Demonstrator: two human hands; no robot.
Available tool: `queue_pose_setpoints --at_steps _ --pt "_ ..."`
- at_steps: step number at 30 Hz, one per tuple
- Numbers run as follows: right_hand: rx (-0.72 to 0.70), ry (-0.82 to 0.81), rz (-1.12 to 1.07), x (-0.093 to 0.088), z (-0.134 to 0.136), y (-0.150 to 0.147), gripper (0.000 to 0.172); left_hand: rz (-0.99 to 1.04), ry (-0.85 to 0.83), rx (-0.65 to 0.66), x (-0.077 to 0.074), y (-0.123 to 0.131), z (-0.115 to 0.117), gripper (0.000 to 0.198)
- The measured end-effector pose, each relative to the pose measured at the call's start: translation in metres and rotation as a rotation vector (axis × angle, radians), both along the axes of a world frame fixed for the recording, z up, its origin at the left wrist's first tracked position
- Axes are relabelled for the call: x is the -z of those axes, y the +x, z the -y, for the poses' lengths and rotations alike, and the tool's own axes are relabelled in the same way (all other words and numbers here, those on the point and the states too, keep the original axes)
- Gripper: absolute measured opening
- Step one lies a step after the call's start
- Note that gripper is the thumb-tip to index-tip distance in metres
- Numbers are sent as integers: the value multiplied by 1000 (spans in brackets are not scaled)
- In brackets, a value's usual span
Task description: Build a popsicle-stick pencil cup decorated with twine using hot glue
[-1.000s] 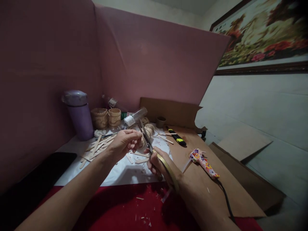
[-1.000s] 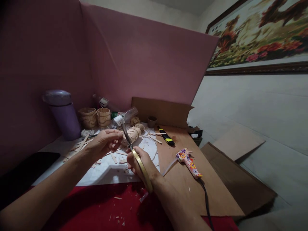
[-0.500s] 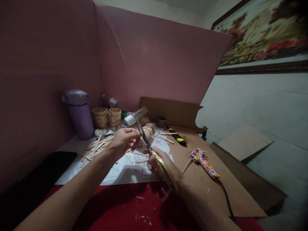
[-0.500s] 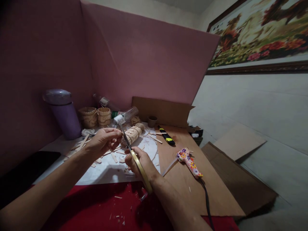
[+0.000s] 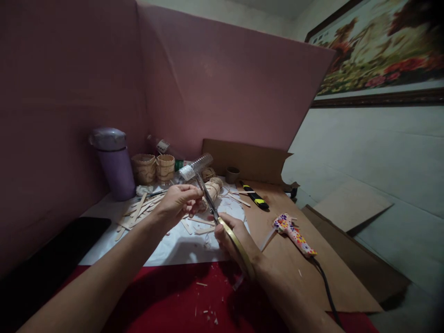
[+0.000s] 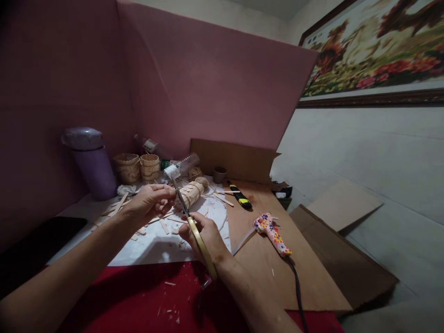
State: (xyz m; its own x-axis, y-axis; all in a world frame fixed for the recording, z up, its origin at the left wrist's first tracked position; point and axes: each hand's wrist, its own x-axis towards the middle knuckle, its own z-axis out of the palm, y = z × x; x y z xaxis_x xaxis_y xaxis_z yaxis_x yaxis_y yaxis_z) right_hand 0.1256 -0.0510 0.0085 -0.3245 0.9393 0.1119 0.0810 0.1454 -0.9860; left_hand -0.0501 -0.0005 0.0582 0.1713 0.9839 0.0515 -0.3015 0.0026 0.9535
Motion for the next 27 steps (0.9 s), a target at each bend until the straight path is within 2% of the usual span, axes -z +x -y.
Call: queue_pose_setpoints --at_steps 7,20,27 --pt "6 26 14 0 0 -1 88 -21 -26 -11 -5 -1 3 25" --pt "-15 90 48 -2 -2 1 86 -9 -17 -12 -2 -2 -1 24" --pt "40 169 86 1 -5 -3 79 -3 -4 2 0 -2 -2 24"
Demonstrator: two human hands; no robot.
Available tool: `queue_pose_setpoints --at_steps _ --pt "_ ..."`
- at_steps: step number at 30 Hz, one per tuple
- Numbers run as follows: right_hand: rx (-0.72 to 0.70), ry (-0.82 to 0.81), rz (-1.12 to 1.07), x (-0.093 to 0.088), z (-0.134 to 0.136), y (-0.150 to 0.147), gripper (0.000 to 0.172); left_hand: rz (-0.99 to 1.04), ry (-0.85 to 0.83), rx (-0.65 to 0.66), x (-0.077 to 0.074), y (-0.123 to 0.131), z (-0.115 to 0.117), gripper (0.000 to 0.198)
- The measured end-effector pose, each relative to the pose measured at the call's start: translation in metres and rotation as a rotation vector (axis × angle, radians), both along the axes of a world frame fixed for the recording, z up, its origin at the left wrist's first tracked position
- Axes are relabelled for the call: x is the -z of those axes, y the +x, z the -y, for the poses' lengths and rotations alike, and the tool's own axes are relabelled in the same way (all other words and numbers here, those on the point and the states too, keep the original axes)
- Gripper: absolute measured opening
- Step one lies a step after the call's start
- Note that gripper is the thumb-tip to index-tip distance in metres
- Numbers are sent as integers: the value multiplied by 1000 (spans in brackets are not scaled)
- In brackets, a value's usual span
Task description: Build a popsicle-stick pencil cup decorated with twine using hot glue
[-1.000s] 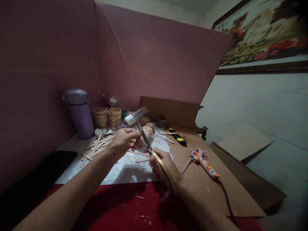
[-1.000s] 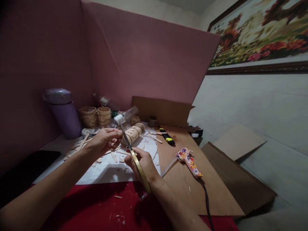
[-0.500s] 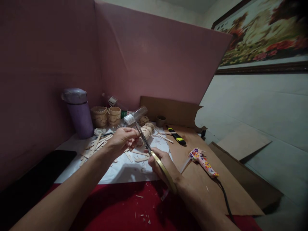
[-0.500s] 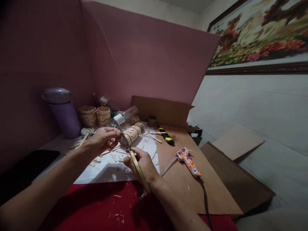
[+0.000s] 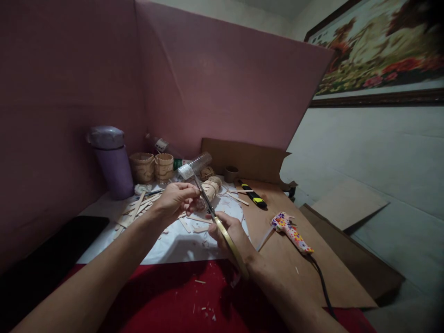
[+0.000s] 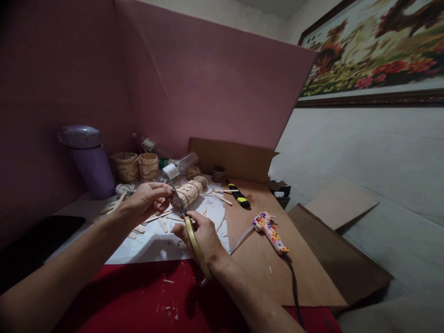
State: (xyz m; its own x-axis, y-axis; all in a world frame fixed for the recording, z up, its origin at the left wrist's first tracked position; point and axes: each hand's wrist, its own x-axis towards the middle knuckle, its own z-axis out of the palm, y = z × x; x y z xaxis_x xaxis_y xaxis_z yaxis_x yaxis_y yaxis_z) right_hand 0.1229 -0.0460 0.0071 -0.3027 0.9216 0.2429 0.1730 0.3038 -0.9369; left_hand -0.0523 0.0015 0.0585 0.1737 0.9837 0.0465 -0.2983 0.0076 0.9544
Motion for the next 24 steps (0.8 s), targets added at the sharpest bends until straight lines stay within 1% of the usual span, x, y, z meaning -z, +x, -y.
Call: queue_pose_setpoints --at_steps 3,5,14,20,24 --pt "32 41 7 3 -1 -2 71 8 -2 7 0 1 0 24" --pt "36 34 2 4 -2 -3 65 12 2 15 0 1 0 24" --pt "79 -129 -110 -3 5 -11 49 8 -9 8 0 0 -1 21" --pt "138 -118 -137 -4 7 -17 47 30 -40 8 1 -1 -2 19" --pt "120 -144 -181 1 6 -18 47 39 -43 24 5 -2 -3 19"
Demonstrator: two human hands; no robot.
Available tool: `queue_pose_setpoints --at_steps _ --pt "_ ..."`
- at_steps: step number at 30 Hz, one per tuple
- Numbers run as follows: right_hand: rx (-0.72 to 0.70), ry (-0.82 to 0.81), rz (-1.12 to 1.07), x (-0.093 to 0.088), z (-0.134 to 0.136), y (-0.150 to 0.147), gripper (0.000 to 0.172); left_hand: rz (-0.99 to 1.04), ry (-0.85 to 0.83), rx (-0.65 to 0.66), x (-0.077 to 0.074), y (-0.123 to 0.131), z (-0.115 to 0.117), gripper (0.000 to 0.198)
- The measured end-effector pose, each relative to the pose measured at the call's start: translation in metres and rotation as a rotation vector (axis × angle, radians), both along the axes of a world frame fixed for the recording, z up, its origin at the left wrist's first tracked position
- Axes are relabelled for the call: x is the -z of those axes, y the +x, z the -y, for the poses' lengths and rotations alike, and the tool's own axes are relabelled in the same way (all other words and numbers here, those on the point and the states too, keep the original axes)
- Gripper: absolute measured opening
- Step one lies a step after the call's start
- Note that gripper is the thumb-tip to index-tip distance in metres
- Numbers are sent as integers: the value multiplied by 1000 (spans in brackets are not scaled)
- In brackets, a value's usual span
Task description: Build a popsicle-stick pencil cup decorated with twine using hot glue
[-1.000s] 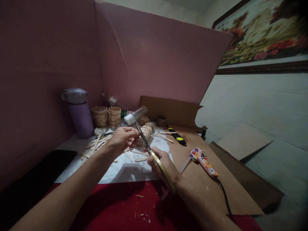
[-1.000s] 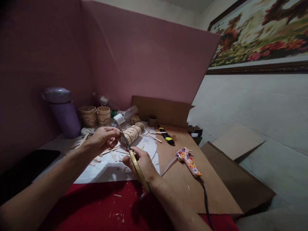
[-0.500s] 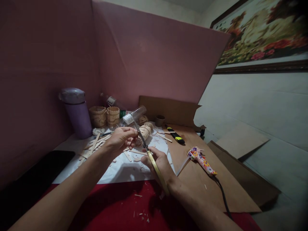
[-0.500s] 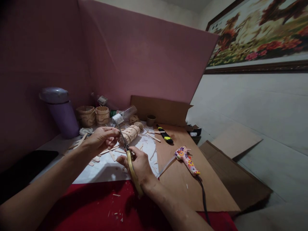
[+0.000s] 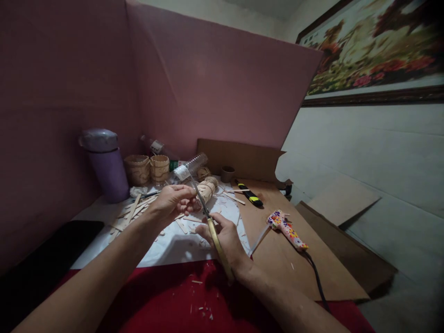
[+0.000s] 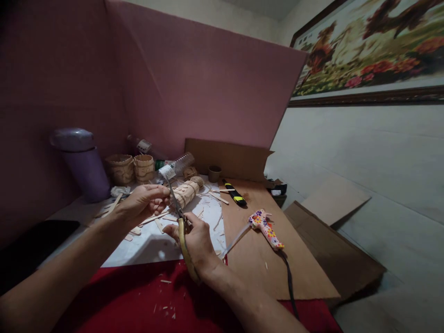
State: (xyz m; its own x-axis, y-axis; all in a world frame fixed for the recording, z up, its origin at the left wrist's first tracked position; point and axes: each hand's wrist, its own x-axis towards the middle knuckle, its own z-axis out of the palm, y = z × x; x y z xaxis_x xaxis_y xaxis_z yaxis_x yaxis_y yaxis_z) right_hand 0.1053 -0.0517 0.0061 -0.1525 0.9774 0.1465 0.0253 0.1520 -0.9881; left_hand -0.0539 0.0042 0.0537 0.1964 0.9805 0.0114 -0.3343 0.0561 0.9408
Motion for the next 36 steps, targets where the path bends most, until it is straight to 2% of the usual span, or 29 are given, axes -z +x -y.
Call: queue_pose_setpoints --at_steps 6,10,16,21,30,36 --pt "22 -64 -170 7 -8 4 53 27 -22 39 6 -1 -2 16" --pt "44 -117 -228 2 -9 6 47 -15 -16 68 8 2 -1 19" --pt "101 66 -294 -5 -9 9 43 -115 30 143 14 13 6 26" --pt "131 92 -359 -3 -9 12 44 -149 -2 167 20 21 9 26" --pt "120 79 -310 -6 -10 14 44 -138 7 211 17 22 13 30" --pt "190 215 -197 -1 -13 15 37 -135 49 294 18 22 13 32"
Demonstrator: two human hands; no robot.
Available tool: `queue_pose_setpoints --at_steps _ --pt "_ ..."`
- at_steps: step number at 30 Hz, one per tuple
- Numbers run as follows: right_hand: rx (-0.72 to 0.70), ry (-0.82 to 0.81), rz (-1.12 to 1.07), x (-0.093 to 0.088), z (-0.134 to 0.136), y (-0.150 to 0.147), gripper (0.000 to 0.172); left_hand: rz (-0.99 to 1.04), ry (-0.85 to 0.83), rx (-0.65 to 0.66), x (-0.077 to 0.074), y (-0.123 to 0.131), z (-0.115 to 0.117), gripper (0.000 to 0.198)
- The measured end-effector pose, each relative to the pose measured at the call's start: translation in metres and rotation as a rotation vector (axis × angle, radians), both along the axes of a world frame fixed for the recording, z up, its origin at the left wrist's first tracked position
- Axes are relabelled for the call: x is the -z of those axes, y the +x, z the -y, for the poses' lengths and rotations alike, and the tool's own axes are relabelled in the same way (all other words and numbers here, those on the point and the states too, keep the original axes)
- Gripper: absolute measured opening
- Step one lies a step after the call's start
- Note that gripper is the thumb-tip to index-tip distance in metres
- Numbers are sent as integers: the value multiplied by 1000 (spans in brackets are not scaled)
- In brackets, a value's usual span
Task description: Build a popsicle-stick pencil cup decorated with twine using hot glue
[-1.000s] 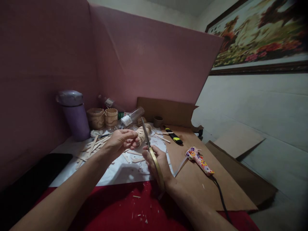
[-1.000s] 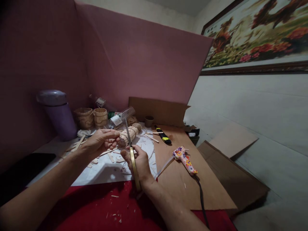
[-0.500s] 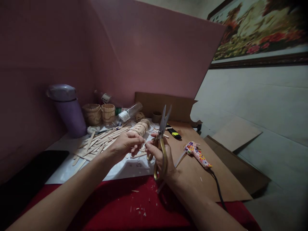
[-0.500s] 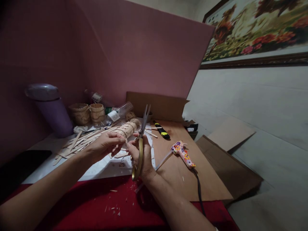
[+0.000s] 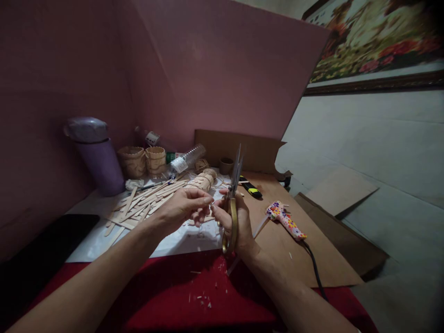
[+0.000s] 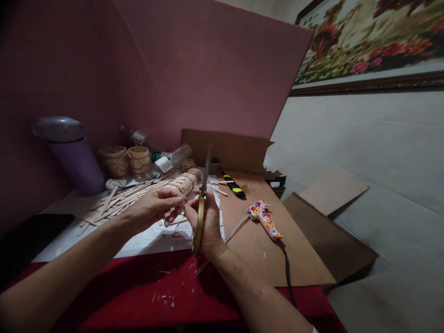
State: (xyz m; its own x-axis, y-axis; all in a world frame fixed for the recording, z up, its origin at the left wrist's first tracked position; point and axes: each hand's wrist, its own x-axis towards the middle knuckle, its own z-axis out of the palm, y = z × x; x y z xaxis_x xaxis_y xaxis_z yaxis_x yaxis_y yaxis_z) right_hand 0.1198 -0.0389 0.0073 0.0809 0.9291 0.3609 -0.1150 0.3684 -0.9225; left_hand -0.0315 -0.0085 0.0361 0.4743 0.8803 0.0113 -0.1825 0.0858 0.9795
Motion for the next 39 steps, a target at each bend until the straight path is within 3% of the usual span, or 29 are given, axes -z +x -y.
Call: queue_pose_setpoints --at_steps 4,9,15,24,30,32,37,39 --pt "33 31 21 0 1 0 37 40 72 -39 1 0 0 29" --pt "-48 -121 -161 1 -3 2 44 18 200 -56 -5 5 8 22" --pt "-130 -192 -252 5 -9 7 48 0 169 -22 -8 8 12 19" --pt "-14 -7 -67 2 -4 6 40 -163 81 -38 -7 0 6 34" --pt "66 98 11 -1 -2 4 37 -177 51 5 -1 -1 3 27" --pt "27 49 -23 -3 -1 4 41 -126 31 -19 -2 -2 3 26" --pt "-180 -174 -96 -6 5 1 78 99 -5 -156 -11 -3 2 29" --pt "-253 -222 -62 -4 8 0 83 171 -23 -206 -13 -4 2 27"
